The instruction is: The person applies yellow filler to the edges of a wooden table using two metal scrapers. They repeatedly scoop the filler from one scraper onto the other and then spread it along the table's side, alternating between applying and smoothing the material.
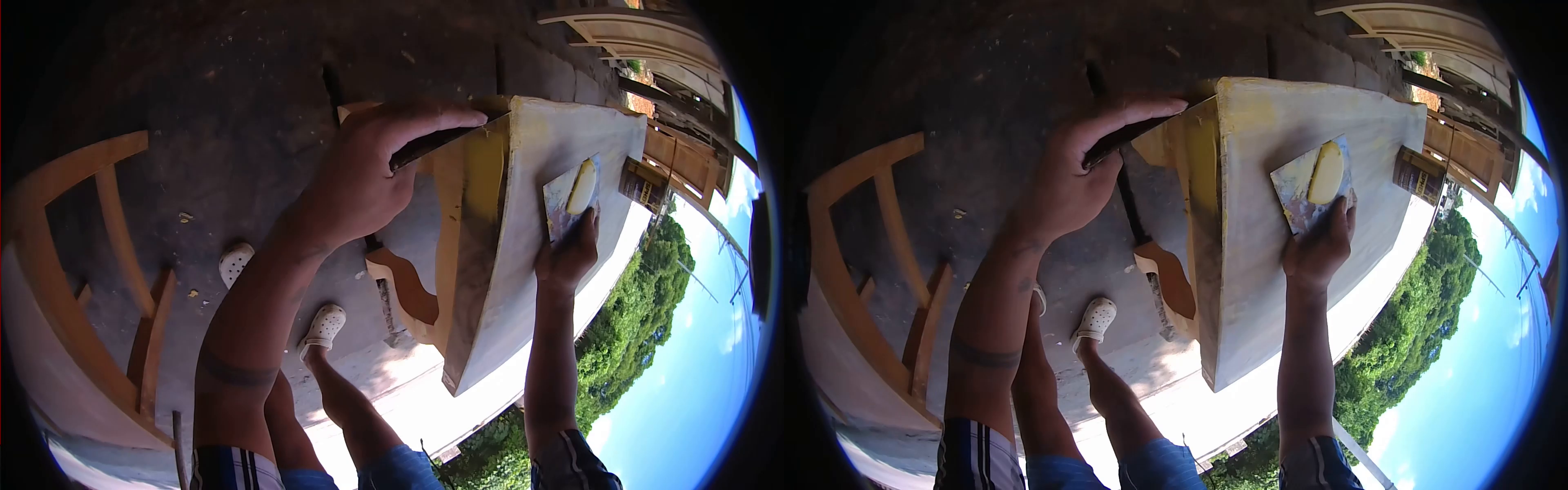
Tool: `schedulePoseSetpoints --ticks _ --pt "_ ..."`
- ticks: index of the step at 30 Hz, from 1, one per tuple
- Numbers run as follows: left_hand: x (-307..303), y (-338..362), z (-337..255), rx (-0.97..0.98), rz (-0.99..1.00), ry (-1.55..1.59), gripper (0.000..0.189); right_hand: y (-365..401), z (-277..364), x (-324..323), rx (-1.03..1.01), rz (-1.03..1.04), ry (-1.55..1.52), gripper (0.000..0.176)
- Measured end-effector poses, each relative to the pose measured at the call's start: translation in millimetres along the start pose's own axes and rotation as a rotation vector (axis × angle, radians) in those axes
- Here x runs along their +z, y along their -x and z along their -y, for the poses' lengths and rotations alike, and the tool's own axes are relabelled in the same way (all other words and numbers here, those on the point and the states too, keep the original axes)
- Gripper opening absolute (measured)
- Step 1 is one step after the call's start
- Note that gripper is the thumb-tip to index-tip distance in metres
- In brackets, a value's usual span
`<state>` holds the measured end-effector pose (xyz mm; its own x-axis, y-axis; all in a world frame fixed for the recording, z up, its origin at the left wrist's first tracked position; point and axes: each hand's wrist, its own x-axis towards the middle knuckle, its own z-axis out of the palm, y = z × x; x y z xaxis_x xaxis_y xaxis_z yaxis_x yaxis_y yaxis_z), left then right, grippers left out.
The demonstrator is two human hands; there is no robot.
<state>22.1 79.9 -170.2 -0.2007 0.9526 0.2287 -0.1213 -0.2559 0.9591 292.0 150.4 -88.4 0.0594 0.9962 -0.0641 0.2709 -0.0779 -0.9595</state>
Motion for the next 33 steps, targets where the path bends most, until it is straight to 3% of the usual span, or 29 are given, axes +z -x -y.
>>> schedulePoseSetpoints --ticks 2,4,9,10,12,14,15,18,23,26,30,33 --pt "3 3 3 0.048 0.062 -0.029 0.058 0 5 7 0.085 -0.011 -0.256 0.037" --pt "17 24 -7 -0.007 0.121 -0.045 0.057 -1 -2 -5 -0.41 0.104 0.597 0.034" --pt "68 112 -18 -0.077 0.231 0.018 0.058 -4 -4 -6 -0.002 0.097 -0.191 0.031" --pt "74 130 -17 -0.126 0.173 0.131 0.058 4 5 7 0.013 0.005 -0.131 0.03" --pt "75 153 -12 -0.194 0.05 0.351 0.056 0 -1 4 0.007 0.053 -0.188 0.03" --pt "53 156 0 -0.579 -0.193 0.883 0.058 1 3 4 0.004 0.052 -0.201 0.031" --pt "48 151 16 -0.612 -0.228 1.059 0.065 4 6 7 0.008 0.036 -0.187 0.031" --pt "45 134 74 -0.717 -0.118 1.238 0.069 0 5 9 0.047 0.004 -0.241 0.031" --pt "60 96 90 -0.813 0.05 1.363 0.073 -1 1 3 0.0 0.063 -0.102 0.034" --pt "62 85 92 -0.787 0.071 1.384 0.071 7 7 15 -0.046 -0.061 -0.085 0.05" --pt "61 70 91 -0.728 0.158 1.445 0.07 2 -6 -4 -0.241 -0.023 0.289 0.058" --pt "55 66 91 -0.743 0.189 1.424 0.069 1 -8 -16 -0.502 0.063 0.812 0.058"
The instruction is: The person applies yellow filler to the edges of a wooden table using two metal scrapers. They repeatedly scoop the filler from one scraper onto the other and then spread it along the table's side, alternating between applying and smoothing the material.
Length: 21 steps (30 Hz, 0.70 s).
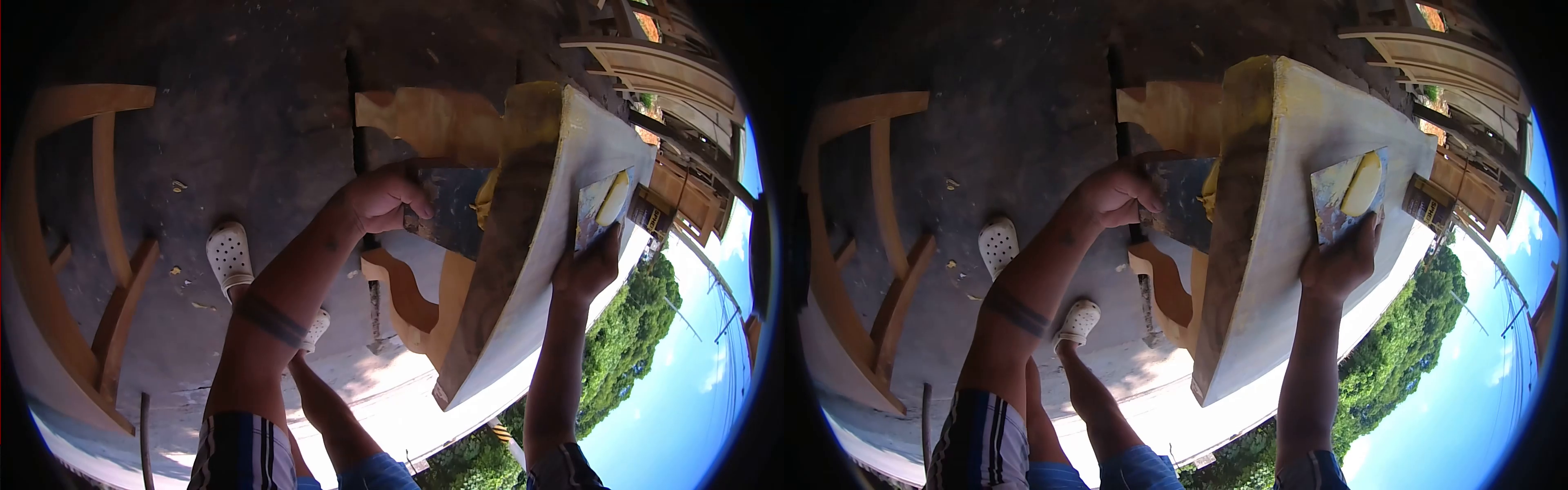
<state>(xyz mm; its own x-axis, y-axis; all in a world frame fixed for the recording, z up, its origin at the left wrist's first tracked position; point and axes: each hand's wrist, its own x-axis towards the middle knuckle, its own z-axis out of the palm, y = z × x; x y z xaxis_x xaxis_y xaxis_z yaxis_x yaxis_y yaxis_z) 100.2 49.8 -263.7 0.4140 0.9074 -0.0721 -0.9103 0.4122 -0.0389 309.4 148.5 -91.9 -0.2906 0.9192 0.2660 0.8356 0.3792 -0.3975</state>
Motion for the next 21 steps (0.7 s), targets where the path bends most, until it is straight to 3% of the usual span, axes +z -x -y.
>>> schedulePoseSetpoints --ticks 3,5,7,10,14,21 --pt "-8 11 -6 -0.022 0.023 -0.003 0.069 2 -3 -1 0.06 -0.039 -0.054 0.058" --pt "-7 26 -15 -0.008 0.082 0.025 0.069 1 -2 2 0.283 -0.151 -0.325 0.057" --pt "1 34 -46 0.003 -0.022 -0.006 0.067 -3 15 9 0.511 -0.323 -0.608 0.056" --pt "21 34 -102 -0.042 -0.182 -0.112 0.062 -7 31 7 0.668 -0.214 -0.689 0.047" --pt "42 15 -135 -0.207 -0.389 -0.273 0.057 -1 19 8 0.661 -0.249 -0.724 0.046" --pt "69 12 -112 -0.374 -0.526 -0.007 0.046 0 20 4 0.691 -0.247 -0.83 0.041"
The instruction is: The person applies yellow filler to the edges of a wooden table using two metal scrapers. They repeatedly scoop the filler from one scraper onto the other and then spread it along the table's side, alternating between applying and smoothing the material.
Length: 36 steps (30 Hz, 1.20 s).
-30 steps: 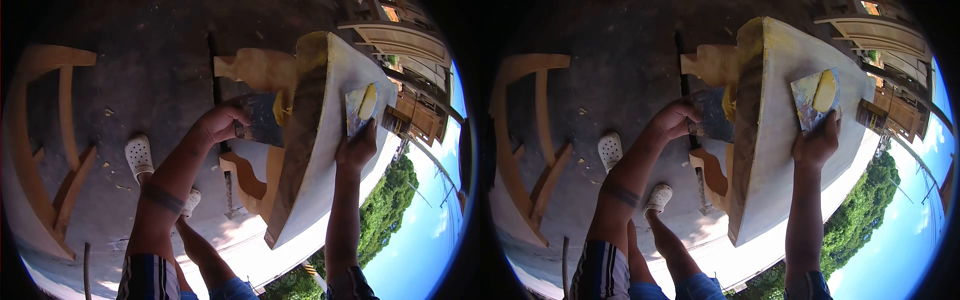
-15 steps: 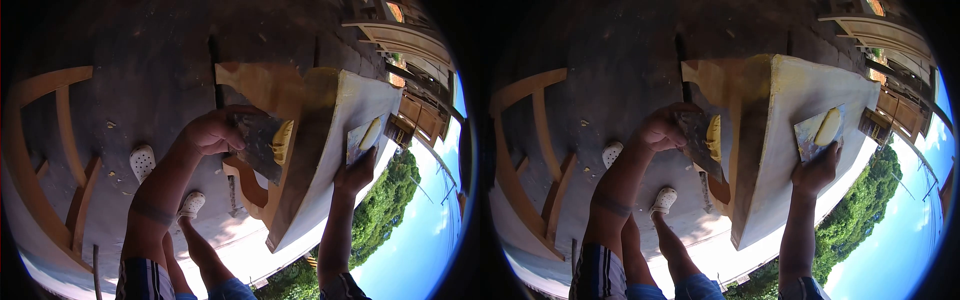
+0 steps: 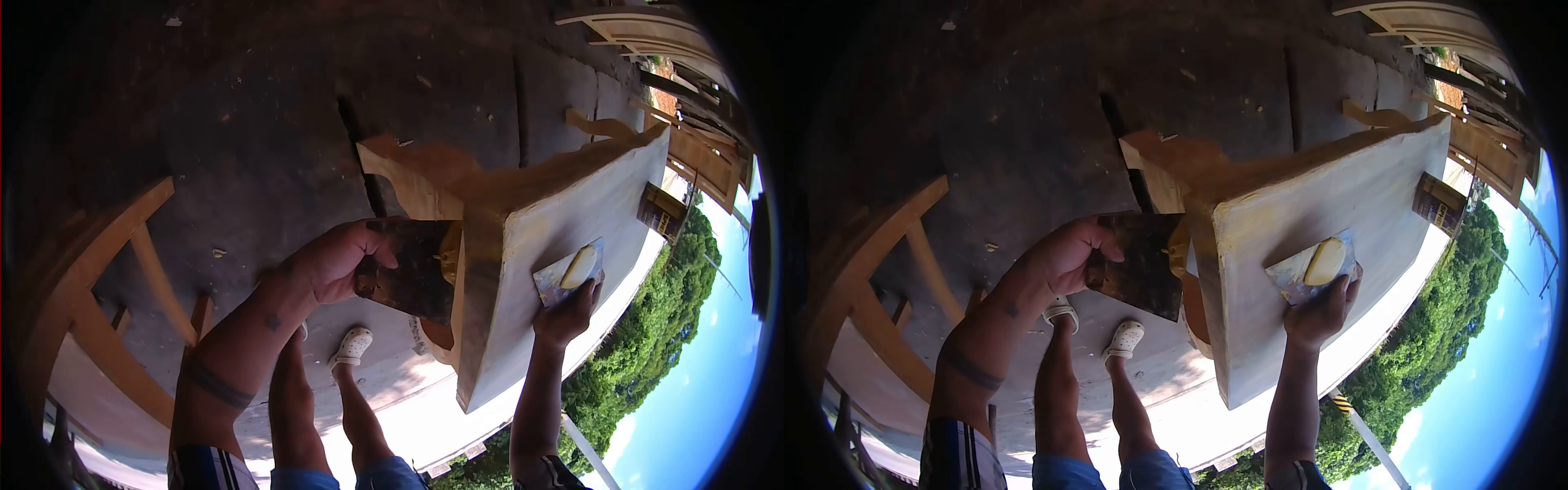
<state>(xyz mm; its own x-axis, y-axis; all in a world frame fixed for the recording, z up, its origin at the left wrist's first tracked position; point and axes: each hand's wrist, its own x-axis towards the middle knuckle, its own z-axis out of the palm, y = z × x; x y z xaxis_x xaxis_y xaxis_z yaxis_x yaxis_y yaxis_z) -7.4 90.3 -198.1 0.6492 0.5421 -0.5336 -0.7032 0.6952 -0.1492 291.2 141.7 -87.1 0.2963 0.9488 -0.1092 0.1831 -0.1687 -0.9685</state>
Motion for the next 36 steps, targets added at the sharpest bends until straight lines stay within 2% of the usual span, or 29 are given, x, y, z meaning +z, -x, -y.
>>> schedulePoseSetpoints --ticks 3,9,12,18,21,24,27,30,33,36 --pt "5 4 -13 -0.012 -0.001 0.047 0.048 2 2 2 -0.013 0.004 0.047 0.038" --pt "31 19 -36 0.178 -0.07 -0.201 0.055 1 2 2 -0.035 0.053 0.07 0.032" --pt "46 29 -43 0.286 -0.1 -0.4 0.058 1 5 7 -0.041 0.046 0.074 0.03" --pt "74 44 -53 0.243 -0.164 -0.837 0.057 1 9 14 0.006 0.063 -0.045 0.029" --pt "88 55 -50 0.33 -0.148 -0.894 0.057 1 8 12 -0.011 0.076 -0.037 0.028" --pt "84 61 -49 0.362 -0.01 -0.784 0.057 0 2 5 -0.036 0.083 -0.02 0.028" --pt "76 56 -46 0.357 -0.163 -0.75 0.058 1 6 9 0.013 0.066 -0.1 0.028" --pt "82 56 -46 0.278 -0.193 -0.912 0.059 2 9 14 0.038 0.068 -0.158 0.028" --pt "84 62 -44 0.41 -0.082 -0.893 0.058 3 11 16 0.038 0.068 -0.149 0.028" --pt "72 55 -50 0.402 -0.152 -0.77 0.057 2 9 14 0.027 0.082 -0.135 0.028"
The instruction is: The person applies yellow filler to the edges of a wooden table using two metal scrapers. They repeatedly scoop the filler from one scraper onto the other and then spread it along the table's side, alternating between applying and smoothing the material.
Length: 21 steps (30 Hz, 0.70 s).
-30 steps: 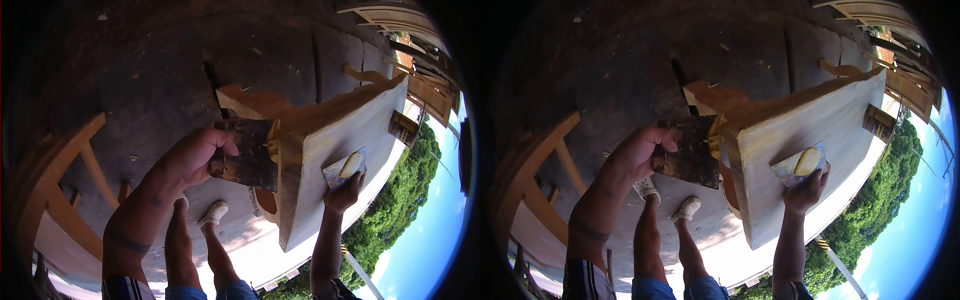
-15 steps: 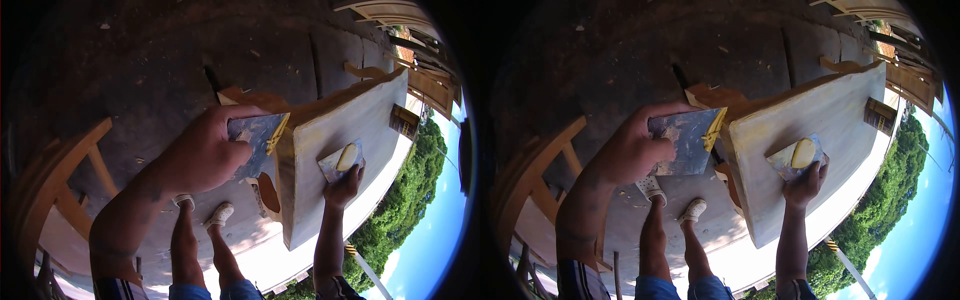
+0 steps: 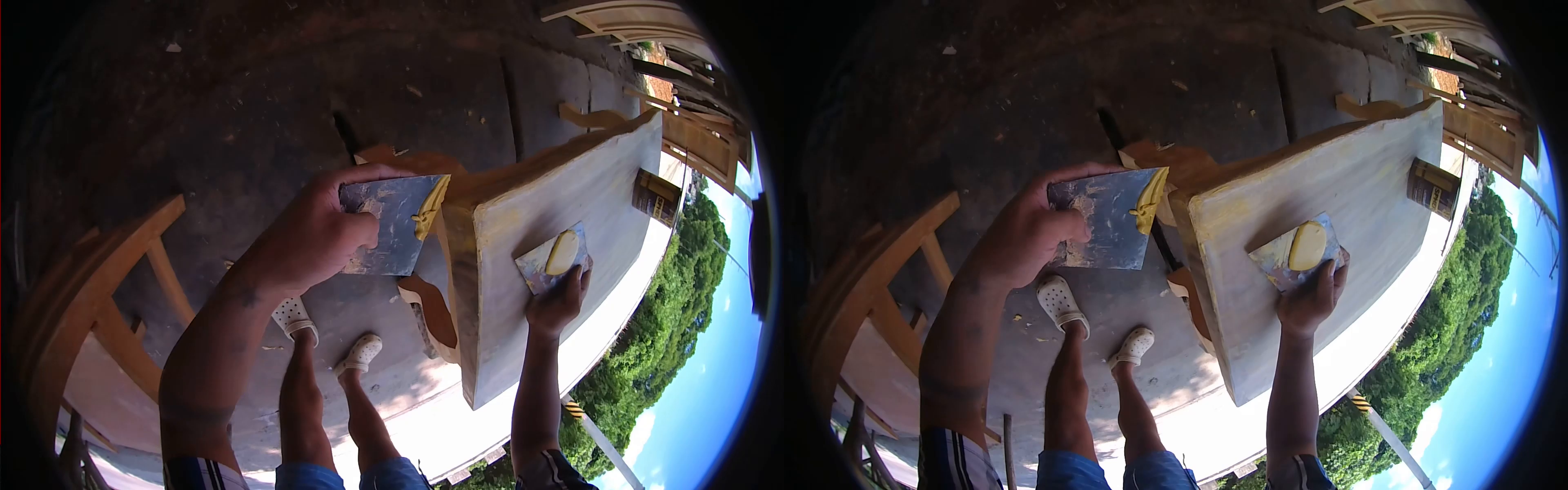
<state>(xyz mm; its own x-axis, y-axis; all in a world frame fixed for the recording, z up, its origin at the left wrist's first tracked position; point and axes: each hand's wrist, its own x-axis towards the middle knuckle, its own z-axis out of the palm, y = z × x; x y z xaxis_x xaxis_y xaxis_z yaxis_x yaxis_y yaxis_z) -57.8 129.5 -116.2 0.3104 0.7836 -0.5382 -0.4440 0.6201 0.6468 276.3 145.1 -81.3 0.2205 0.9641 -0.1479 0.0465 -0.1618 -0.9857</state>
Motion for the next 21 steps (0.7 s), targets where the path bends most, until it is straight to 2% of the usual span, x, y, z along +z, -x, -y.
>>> schedulePoseSetpoints --ticks 3,6,12,15,19,21 --pt "-13 -14 -2 -0.086 0.097 -0.126 0.055 0 1 0 -0.004 0.011 -0.004 0.028" --pt "-10 -14 -21 -0.15 0.068 -0.302 0.055 0 0 1 -0.025 0.025 0.022 0.027" --pt "-17 -20 -28 -0.058 0.196 -0.376 0.054 -1 -4 -9 -0.069 0.08 0.067 0.027" --pt "-17 -9 -13 -0.036 -0.012 -0.181 0.052 0 -2 -6 -0.069 0.089 0.058 0.027" --pt "-1 -1 5 -0.009 0.024 -0.145 0.054 0 -3 -6 -0.043 0.053 0.012 0.028" --pt "6 4 24 0.008 0.027 -0.068 0.056 -3 -9 -21 -0.026 0.037 -0.08 0.038"
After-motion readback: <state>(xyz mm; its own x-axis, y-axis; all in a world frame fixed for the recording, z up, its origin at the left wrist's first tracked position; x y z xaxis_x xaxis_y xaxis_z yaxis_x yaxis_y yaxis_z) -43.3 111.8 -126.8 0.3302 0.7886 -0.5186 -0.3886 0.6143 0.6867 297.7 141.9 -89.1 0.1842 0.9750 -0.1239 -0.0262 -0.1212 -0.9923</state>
